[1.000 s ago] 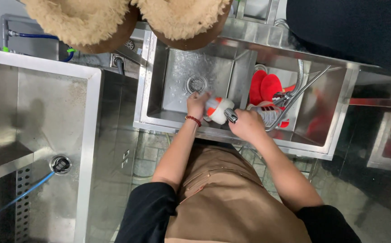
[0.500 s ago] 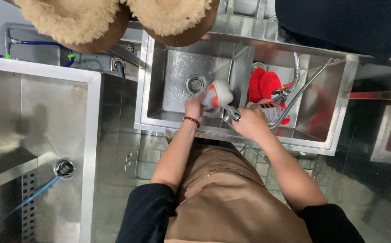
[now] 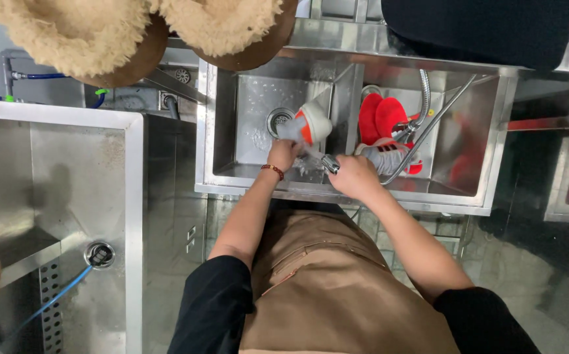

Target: The recorder is washing a pair of sneakers using a specialized shoe-washing machine and a hand-held spray gun.

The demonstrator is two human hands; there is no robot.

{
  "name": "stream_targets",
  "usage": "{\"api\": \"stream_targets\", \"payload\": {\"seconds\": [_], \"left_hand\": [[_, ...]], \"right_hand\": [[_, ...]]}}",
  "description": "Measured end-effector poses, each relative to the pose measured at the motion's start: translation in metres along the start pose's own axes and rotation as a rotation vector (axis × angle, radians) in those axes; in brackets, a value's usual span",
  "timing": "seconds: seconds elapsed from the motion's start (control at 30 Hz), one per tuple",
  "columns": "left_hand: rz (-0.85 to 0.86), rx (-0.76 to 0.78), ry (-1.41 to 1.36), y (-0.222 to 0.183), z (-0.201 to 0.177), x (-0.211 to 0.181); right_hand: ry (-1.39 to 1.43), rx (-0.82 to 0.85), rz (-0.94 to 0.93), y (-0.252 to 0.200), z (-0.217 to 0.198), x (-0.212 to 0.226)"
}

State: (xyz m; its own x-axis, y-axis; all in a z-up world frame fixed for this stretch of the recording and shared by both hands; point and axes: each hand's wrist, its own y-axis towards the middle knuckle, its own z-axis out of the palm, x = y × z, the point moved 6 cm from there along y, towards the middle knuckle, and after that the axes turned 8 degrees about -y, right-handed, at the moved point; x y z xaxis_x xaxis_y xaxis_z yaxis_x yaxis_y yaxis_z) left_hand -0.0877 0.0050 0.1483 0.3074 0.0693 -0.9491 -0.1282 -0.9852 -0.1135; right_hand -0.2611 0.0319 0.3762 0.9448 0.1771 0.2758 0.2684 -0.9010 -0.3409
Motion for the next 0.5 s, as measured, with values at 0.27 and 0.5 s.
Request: {"api": "stream_targets", "payload": {"seconds": [0.27,0.5], "left_hand": [[-0.134,-0.031,0.407,0.017,-0.013,0.023],[-0.373,0.273,0.592,0.015,-0.035,0.014]], "right_hand": [[0.039,0.022,0.015,-0.002,0.006,-0.001],[0.039,0.050,0.030,-0.004,0.011,-0.006]]}}
